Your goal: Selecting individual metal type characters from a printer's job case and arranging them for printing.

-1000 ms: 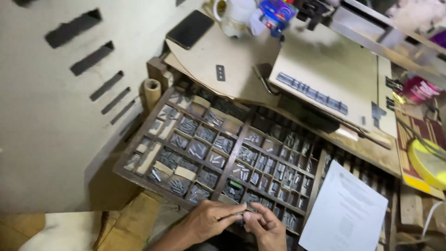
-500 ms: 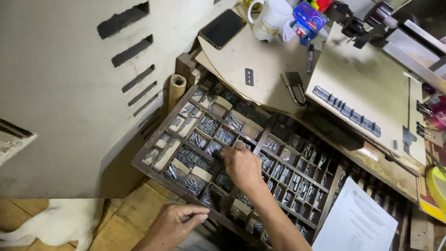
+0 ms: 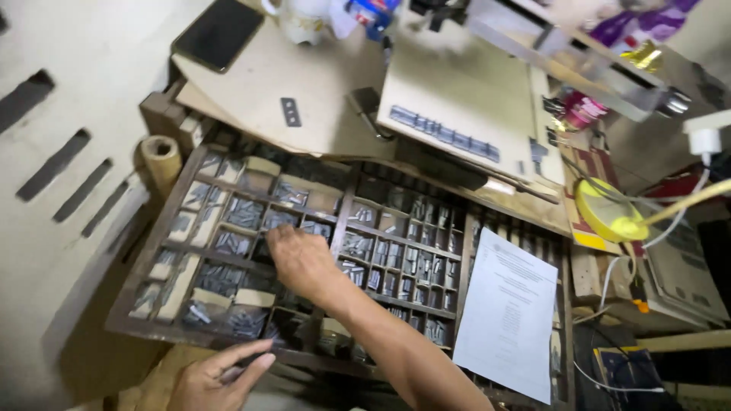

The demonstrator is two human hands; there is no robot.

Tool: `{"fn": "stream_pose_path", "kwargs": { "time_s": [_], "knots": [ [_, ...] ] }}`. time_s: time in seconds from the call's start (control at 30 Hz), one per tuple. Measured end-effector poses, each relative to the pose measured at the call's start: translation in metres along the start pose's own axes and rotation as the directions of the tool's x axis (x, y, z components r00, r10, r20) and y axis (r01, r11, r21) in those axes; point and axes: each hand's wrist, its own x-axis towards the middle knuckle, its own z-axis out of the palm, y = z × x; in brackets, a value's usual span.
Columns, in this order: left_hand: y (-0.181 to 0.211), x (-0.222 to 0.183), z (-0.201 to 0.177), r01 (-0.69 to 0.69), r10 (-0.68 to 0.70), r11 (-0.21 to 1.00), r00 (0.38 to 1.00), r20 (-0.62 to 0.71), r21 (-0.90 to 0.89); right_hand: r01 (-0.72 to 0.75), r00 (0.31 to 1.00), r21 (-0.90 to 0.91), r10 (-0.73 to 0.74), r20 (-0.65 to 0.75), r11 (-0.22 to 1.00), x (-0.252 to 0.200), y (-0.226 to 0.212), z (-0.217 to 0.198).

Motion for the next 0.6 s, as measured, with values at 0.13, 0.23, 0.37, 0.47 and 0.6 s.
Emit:
{"fn": "stream_pose_path", "kwargs": {
  "time_s": [0.13, 0.23, 0.37, 0.47, 0.6],
  "knots": [
    [0.002, 0.004, 0.005, 0.010, -0.013, 0.994, 0.999, -0.029, -0.107, 0.033, 0.989, 0.284, 0.009, -0.146, 0.958, -0.046, -0.012, -0.038],
    [-0.018, 0.026, 0.022, -0.143, 0.134, 0.984, 0.987, -0.087, -0.104, 0.047, 0.990, 0.610, 0.045, -0.135, 0.791, -0.098, -0.020, -0.048],
    [-0.011, 0.026, 0.039, -0.167, 0.162, 0.971, 0.986, 0.038, 0.172, -0.038, 0.995, 0.750, 0.094, -0.033, 0.660, -0.154, -0.029, -0.043],
    [-0.037, 0.057, 0.072, -0.285, 0.325, 0.774, 0.945, 0.032, 0.566, -0.250, 0.966, 0.814, 0.195, 0.172, 0.524, -0.169, -0.030, -0.049],
    [-0.075, 0.088, 0.100, -0.593, 0.622, 0.706, 0.780, 0.060, 0.387, -0.506, 0.821, 0.862, 0.323, 0.471, 0.027, -0.175, -0.022, -0.048]
  ]
}}
